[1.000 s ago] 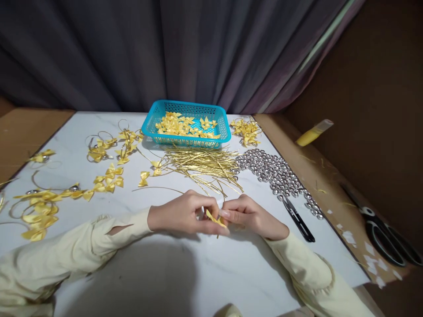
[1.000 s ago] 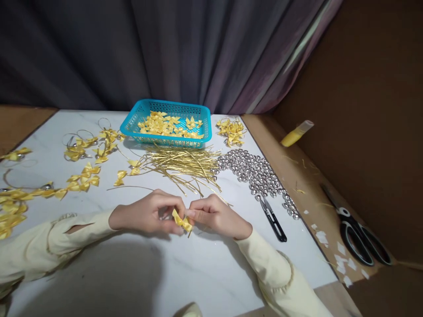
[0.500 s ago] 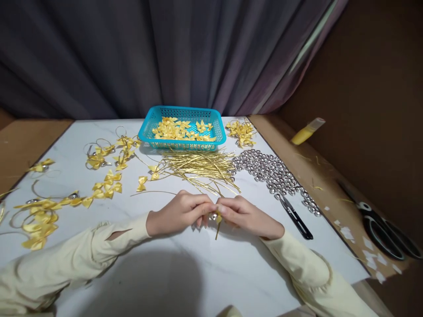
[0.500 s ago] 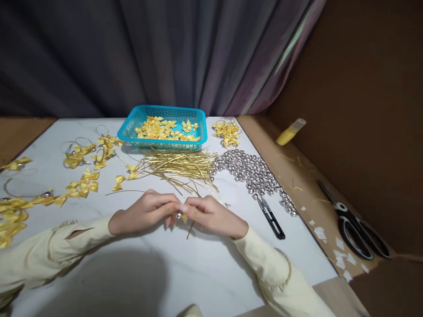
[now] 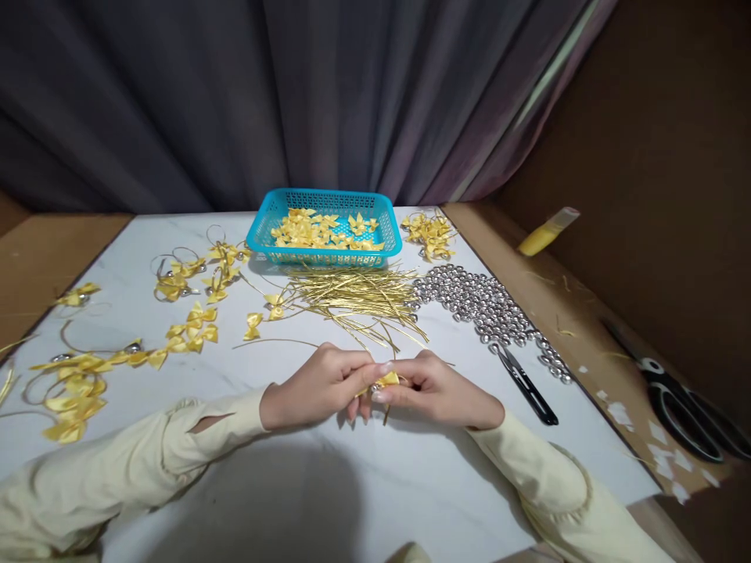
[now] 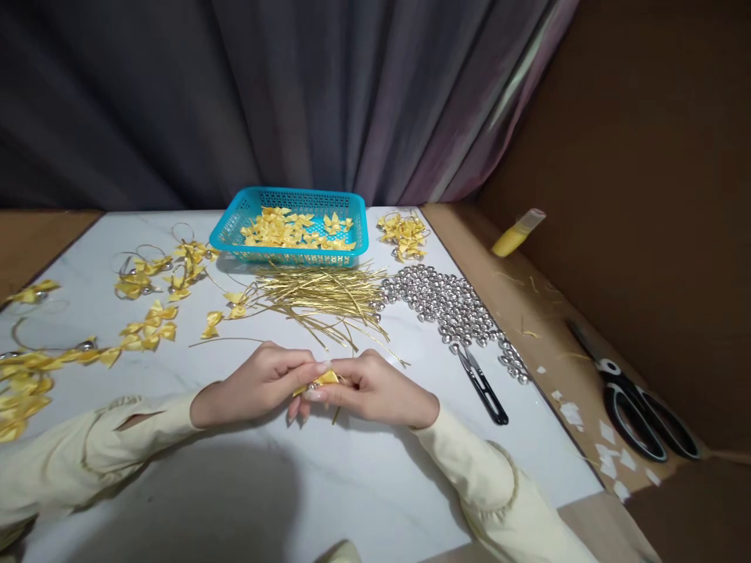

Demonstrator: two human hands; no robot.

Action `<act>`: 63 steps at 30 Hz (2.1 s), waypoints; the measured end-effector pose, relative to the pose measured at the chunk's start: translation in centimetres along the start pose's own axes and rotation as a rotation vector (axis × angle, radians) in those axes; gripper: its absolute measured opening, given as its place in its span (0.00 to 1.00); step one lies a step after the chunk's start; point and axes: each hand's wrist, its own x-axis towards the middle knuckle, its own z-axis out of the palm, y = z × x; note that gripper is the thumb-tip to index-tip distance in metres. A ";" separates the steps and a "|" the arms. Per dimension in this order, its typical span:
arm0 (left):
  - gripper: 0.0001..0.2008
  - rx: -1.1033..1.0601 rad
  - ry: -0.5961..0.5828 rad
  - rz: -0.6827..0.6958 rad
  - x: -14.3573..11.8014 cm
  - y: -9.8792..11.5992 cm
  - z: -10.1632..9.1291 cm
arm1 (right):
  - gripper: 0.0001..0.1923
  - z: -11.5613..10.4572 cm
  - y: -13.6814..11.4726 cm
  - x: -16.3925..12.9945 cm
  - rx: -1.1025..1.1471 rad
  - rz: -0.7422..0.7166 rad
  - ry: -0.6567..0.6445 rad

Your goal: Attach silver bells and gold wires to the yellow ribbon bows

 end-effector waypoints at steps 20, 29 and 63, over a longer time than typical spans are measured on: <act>0.13 0.032 -0.257 0.230 0.5 1.1 -1.8 | 0.19 -1.2 1.3 -0.8 0.307 0.110 -0.047; 0.13 0.198 -0.181 0.355 -0.3 0.4 -0.9 | 0.18 -0.8 0.7 -0.6 0.158 -0.004 -0.003; 0.12 0.298 -0.114 0.415 -0.5 0.7 -0.5 | 0.15 -1.3 0.1 -1.3 0.038 0.038 -0.024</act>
